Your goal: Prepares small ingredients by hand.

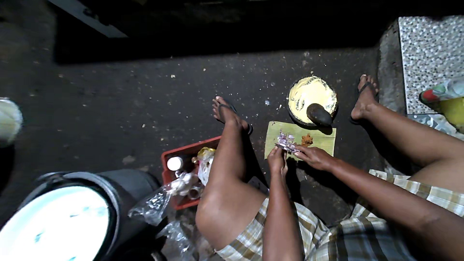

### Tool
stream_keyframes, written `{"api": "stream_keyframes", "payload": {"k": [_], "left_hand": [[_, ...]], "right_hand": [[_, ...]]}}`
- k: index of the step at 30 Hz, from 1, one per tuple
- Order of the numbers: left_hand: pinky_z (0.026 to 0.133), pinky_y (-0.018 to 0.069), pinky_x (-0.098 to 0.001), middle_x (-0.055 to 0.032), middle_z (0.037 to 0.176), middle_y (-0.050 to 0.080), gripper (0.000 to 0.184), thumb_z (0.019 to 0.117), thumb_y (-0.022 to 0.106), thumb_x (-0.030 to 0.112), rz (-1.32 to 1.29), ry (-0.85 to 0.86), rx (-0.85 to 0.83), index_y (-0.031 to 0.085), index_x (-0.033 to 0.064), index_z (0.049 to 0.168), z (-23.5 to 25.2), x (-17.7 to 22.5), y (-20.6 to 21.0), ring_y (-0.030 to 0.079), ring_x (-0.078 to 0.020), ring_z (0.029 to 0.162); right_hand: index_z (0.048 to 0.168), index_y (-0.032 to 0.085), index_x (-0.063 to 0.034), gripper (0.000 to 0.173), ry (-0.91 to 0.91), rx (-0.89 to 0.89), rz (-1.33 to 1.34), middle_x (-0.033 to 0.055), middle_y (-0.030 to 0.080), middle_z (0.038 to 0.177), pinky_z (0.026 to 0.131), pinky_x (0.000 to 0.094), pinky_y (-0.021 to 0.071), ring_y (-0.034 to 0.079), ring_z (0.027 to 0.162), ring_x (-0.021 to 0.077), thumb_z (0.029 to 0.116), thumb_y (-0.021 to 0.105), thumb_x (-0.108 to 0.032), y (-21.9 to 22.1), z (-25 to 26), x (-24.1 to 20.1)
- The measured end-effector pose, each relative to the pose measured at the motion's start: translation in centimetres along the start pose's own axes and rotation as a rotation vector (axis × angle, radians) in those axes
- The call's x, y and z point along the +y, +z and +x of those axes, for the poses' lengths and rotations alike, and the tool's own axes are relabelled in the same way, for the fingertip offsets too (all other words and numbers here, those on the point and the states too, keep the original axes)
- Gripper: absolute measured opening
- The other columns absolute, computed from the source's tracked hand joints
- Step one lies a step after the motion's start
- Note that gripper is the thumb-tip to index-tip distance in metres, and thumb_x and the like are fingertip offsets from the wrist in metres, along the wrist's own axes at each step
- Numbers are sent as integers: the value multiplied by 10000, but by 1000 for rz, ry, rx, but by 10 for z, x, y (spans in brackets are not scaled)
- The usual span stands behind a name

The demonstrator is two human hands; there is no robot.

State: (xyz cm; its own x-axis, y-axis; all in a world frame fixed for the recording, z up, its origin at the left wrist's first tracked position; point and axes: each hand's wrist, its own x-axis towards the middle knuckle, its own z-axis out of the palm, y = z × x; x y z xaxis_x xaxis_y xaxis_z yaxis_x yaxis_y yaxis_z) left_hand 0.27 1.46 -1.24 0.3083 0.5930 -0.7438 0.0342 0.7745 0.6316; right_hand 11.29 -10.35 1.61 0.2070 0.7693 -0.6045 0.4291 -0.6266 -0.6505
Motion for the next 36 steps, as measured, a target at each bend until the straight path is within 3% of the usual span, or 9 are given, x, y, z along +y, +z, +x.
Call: {"api": "stream_keyframes", "payload": {"k": [4, 6, 11, 13, 15, 17, 24, 28, 36], "left_hand": [[750, 555, -249, -92, 864, 652, 130, 1044, 492, 16, 3, -39, -63, 593, -63, 1068, -1, 2, 0, 634, -116, 763], [728, 556, -235, -91, 850, 645, 128, 1046, 484, 13, 11, -70, -86, 592, -56, 1052, -2, 4, -1, 630, -111, 743], [735, 546, -239, -102, 898, 617, 149, 1018, 489, -36, 70, -118, -130, 587, -84, 1120, -6, 3, -1, 606, -121, 757], [727, 545, -233, -98, 883, 620, 125, 1015, 497, -37, 48, -82, -96, 591, -76, 1087, -3, 2, 0, 607, -117, 750], [708, 550, -236, -93, 842, 638, 108, 1026, 511, -5, 12, -43, -33, 603, -59, 1039, 0, 2, -1, 618, -113, 726], [755, 546, -262, -108, 893, 652, 147, 1044, 505, 31, -12, -19, -17, 602, -68, 1092, 2, 3, -4, 626, -130, 790], [734, 554, -246, -96, 863, 658, 133, 1041, 509, 27, -41, -33, -46, 610, -55, 1071, 1, 2, -3, 636, -121, 760], [669, 547, -216, -79, 800, 647, 127, 1040, 504, 20, -31, -67, -92, 612, -34, 1000, -1, 5, -2, 621, -99, 685], [687, 550, -223, -81, 810, 613, 100, 1011, 488, -39, 33, -90, -94, 587, -48, 1002, -4, 3, -1, 607, -107, 696]], "right_hand": [[1554, 456, -228, 542, -13, 6, -3, 195, 653, 1339, 1067, 637, 433, 612, 1262, 388, 1106, 314, -500, -2, 12, 1], [1544, 465, -218, 533, -23, 12, -6, 209, 672, 1284, 1047, 642, 443, 632, 1217, 400, 1108, 326, -491, -2, 19, -1], [1523, 475, -207, 498, -1, 27, 8, 216, 700, 1204, 1014, 646, 464, 663, 1148, 410, 1108, 373, -464, -4, 34, 4], [1525, 477, -219, 501, -18, 30, -14, 208, 699, 1207, 1009, 646, 467, 663, 1147, 405, 1108, 364, -473, -6, 30, 1], [1521, 492, -210, 511, -43, 29, -18, 204, 687, 1247, 1024, 642, 464, 652, 1179, 396, 1107, 351, -475, -3, 19, -2], [1543, 470, -215, 536, -34, -3, -5, 191, 654, 1339, 1070, 628, 441, 619, 1257, 380, 1107, 322, -489, -2, 7, -5], [1558, 454, -226, 547, -21, -3, 18, 189, 655, 1343, 1068, 630, 438, 620, 1258, 382, 1107, 309, -499, -1, 3, 0], [1513, 502, -179, 544, -38, 9, -6, 210, 676, 1270, 1046, 636, 448, 636, 1212, 390, 1106, 327, -494, -3, 16, -3], [1499, 481, -165, 532, -2, 22, -32, 234, 696, 1163, 984, 650, 476, 663, 1120, 426, 1100, 366, -498, -5, 27, 0]]}}
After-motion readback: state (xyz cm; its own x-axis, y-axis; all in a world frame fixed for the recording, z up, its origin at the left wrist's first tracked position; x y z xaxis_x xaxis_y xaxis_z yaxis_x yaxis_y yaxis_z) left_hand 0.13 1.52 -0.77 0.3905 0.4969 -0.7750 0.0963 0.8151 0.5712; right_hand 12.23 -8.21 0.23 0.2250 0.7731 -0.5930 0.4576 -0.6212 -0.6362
